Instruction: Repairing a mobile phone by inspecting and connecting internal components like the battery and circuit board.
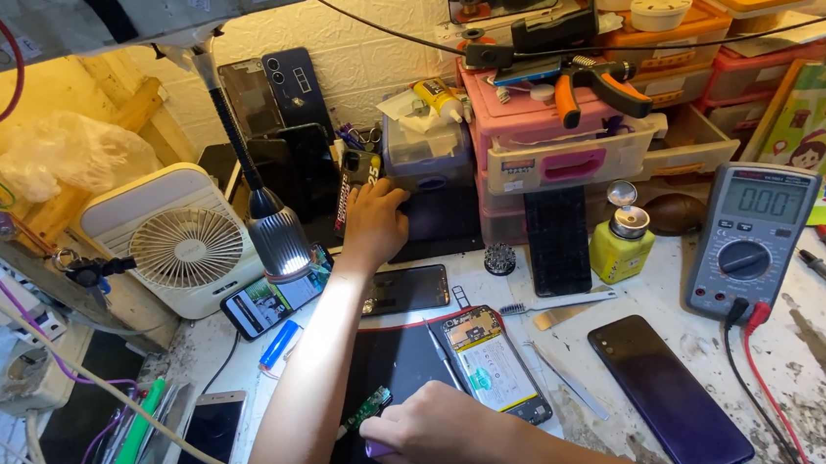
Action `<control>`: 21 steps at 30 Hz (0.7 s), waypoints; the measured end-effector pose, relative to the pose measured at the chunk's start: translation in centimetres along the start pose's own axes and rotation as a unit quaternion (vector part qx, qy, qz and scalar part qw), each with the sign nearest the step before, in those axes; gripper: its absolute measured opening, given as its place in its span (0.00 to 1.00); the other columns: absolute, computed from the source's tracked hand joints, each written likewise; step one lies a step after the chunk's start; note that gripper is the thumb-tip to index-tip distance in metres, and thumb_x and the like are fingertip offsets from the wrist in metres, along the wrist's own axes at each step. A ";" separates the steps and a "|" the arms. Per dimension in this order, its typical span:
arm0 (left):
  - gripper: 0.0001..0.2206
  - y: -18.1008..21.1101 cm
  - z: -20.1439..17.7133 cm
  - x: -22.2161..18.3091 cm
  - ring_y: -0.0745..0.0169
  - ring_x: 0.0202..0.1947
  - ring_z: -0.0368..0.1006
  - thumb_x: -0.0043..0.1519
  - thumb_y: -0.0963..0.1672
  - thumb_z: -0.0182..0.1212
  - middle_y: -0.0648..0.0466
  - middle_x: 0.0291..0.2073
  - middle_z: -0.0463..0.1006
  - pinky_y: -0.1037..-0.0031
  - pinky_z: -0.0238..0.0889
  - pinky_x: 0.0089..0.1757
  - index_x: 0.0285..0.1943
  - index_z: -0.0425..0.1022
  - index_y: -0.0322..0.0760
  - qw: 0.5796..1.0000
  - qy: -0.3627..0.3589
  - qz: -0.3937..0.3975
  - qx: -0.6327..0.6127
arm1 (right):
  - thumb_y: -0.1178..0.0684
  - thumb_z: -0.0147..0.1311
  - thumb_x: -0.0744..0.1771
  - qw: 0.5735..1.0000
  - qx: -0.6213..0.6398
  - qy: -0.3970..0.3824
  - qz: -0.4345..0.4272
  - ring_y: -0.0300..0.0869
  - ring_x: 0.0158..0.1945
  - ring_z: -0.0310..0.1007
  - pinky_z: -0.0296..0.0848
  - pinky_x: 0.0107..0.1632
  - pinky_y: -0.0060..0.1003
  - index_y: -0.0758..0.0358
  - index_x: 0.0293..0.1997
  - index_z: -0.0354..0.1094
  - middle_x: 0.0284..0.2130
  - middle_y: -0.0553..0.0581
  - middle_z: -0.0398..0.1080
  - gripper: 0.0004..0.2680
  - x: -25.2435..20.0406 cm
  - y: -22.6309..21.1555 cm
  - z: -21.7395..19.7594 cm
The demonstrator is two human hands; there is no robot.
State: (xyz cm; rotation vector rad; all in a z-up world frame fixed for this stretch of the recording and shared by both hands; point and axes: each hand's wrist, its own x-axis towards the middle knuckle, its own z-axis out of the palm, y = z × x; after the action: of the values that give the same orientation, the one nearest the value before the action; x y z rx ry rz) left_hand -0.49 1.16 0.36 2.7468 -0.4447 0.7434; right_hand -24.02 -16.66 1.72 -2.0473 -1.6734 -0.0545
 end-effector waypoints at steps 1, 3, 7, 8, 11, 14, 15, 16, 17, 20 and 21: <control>0.18 -0.1 0.2 -0.1 0.45 0.48 0.69 0.56 0.40 0.54 0.50 0.45 0.75 0.44 0.54 0.59 0.55 0.81 0.40 1.000 -0.005 0.004 0.011 | 0.52 0.48 0.71 1.000 -0.003 0.006 -0.001 0.56 0.25 0.73 0.65 0.23 0.49 0.60 0.39 0.65 0.25 0.58 0.72 0.06 0.0 0.1 -0.2; 0.21 0.4 -0.5 -0.7 0.43 0.48 0.69 0.57 0.39 0.52 0.50 0.46 0.75 0.40 0.52 0.60 0.58 0.80 0.39 1.000 -0.012 0.007 0.021 | 0.52 0.49 0.71 1.000 -0.003 0.012 -0.001 0.55 0.25 0.73 0.65 0.23 0.48 0.61 0.39 0.65 0.25 0.58 0.72 0.05 0.1 0.2 -0.5; 0.24 3.3 -4.4 -2.4 0.44 0.63 0.66 0.62 0.40 0.47 0.45 0.62 0.72 0.41 0.35 0.69 0.70 0.68 0.37 0.994 -0.098 -0.030 -0.040 | 0.51 0.56 0.68 0.992 0.036 0.072 0.094 0.50 0.24 0.71 0.69 0.27 0.44 0.59 0.47 0.62 0.25 0.56 0.72 0.07 -0.1 1.8 -0.9; 0.23 4.2 -5.6 -2.9 0.43 0.67 0.62 0.64 0.40 0.46 0.43 0.67 0.68 0.44 0.33 0.70 0.71 0.68 0.38 0.989 -0.120 -0.059 -0.070 | 0.49 0.62 0.68 0.984 0.043 0.070 0.160 0.43 0.23 0.72 0.72 0.28 0.40 0.57 0.49 0.59 0.25 0.53 0.73 0.12 -0.2 2.4 -0.8; 0.15 5.6 -7.4 -5.8 0.48 0.51 0.77 0.64 0.41 0.51 0.44 0.50 0.82 0.61 0.69 0.51 0.57 0.79 0.34 0.975 -0.061 -0.068 -0.202 | 0.52 0.70 0.64 0.950 0.045 0.225 0.211 0.46 0.24 0.69 0.72 0.42 0.44 0.54 0.42 0.59 0.21 0.50 0.67 0.15 -0.6 3.5 -2.0; 0.11 8.8 -10.5 -8.2 0.43 0.40 0.82 0.65 0.41 0.55 0.48 0.35 0.85 0.60 0.74 0.40 0.47 0.85 0.42 0.953 -0.023 -0.111 -0.283 | 0.54 0.70 0.62 0.911 0.035 0.321 0.255 0.54 0.39 0.77 0.78 0.46 0.46 0.58 0.40 0.73 0.37 0.58 0.72 0.09 -0.7 3.3 -4.8; 0.11 10.3 -11.8 -8.7 0.43 0.40 0.82 0.65 0.41 0.55 0.48 0.35 0.85 0.60 0.74 0.40 0.47 0.85 0.42 0.952 -0.028 -0.098 -0.289 | 0.54 0.70 0.62 0.907 0.026 0.328 0.263 0.54 0.39 0.77 0.78 0.46 0.46 0.58 0.40 0.73 0.37 0.58 0.72 0.09 -0.7 4.1 -4.7; 0.14 11.6 -13.2 -9.3 0.39 0.41 0.83 0.67 0.42 0.50 0.41 0.38 0.84 0.54 0.73 0.44 0.51 0.83 0.37 0.911 -0.073 -0.140 -0.380 | 0.53 0.70 0.61 0.893 0.048 0.370 0.250 0.52 0.35 0.75 0.77 0.40 0.43 0.56 0.42 0.74 0.31 0.53 0.70 0.10 -0.8 4.8 -4.7; 0.18 12.8 -14.7 -9.9 0.35 0.43 0.83 0.70 0.44 0.46 0.33 0.41 0.83 0.48 0.73 0.48 0.55 0.82 0.32 0.859 -0.119 -0.181 -0.464 | 0.52 0.71 0.61 0.878 0.068 0.412 0.234 0.49 0.32 0.73 0.75 0.34 0.41 0.54 0.44 0.75 0.26 0.49 0.68 0.11 -1.0 5.5 -4.7; 0.20 13.9 -14.5 -11.8 0.55 0.29 0.77 0.69 0.47 0.46 0.43 0.33 0.80 0.67 0.72 0.35 0.62 0.73 0.28 0.724 -0.206 -0.210 -0.624 | 0.55 0.64 0.65 0.846 0.195 0.409 0.282 0.35 0.33 0.71 0.71 0.38 0.31 0.58 0.45 0.74 0.32 0.50 0.76 0.07 -1.2 3.3 -6.9; 0.20 13.8 -14.4 -11.4 0.55 0.29 0.77 0.69 0.47 0.46 0.43 0.33 0.80 0.67 0.72 0.35 0.62 0.73 0.28 0.724 -0.210 -0.198 -0.626 | 0.55 0.64 0.65 0.844 0.185 0.416 0.283 0.35 0.33 0.71 0.71 0.38 0.31 0.58 0.45 0.74 0.32 0.50 0.76 0.07 -1.1 3.3 -7.9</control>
State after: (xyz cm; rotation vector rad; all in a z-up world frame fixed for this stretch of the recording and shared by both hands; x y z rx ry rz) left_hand -21.16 -4.26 8.76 1.5278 -0.2481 -0.3009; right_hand -19.07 -21.18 7.12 -1.7418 -0.4785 -0.3374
